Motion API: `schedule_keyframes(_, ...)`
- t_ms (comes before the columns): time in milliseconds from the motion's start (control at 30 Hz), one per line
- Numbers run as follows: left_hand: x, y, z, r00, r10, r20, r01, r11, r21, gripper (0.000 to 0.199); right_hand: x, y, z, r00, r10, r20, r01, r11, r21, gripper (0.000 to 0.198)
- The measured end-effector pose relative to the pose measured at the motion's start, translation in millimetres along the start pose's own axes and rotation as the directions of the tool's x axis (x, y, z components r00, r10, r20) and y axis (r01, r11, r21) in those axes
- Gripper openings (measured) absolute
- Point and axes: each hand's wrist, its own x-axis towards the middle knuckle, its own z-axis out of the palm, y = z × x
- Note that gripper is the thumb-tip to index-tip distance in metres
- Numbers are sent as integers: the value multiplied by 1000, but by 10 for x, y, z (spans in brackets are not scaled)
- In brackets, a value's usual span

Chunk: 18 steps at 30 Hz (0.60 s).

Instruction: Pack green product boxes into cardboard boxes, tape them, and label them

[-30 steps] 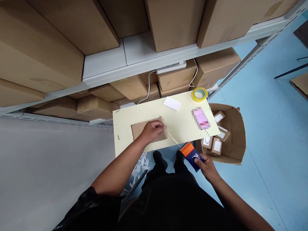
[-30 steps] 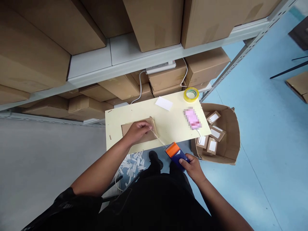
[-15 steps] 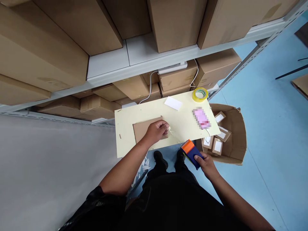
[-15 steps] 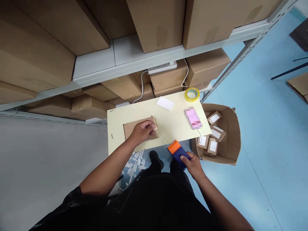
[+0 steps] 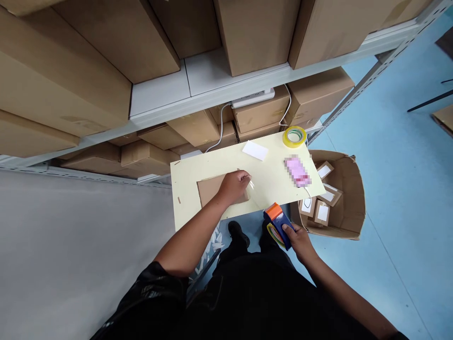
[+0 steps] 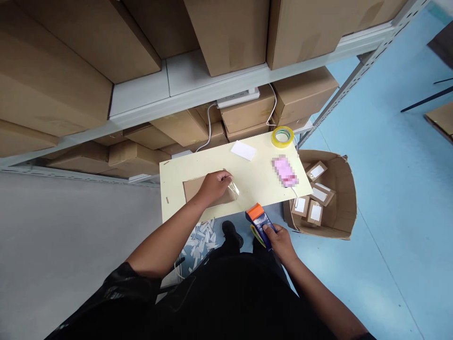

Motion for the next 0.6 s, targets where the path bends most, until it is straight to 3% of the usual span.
schedule_keyframes(100,252,32,93,987,19,161,-63,960,273,30,53,23,55,984,178,15,-178,974,142,53)
schedule_keyframes(267,632,86,291,928,-72,367,-174,785,595,28,130,54,247,903,410,127,-429,848,312,49)
schedule_keyframes(333,724,111,344,882,-147,447,-221,710,668,24,165,127,331,885,442,146,-465,826,319,49)
schedule_keyframes(467,831,146,454,767,-319,557,-323,559,764,38,234,312,484,845,496,199,-534,794,290,52)
schedule_keyframes(600,921,107,585,711,-392,584,-379,487,787,43,280,382,617,811,536,235,-583,771,256,53)
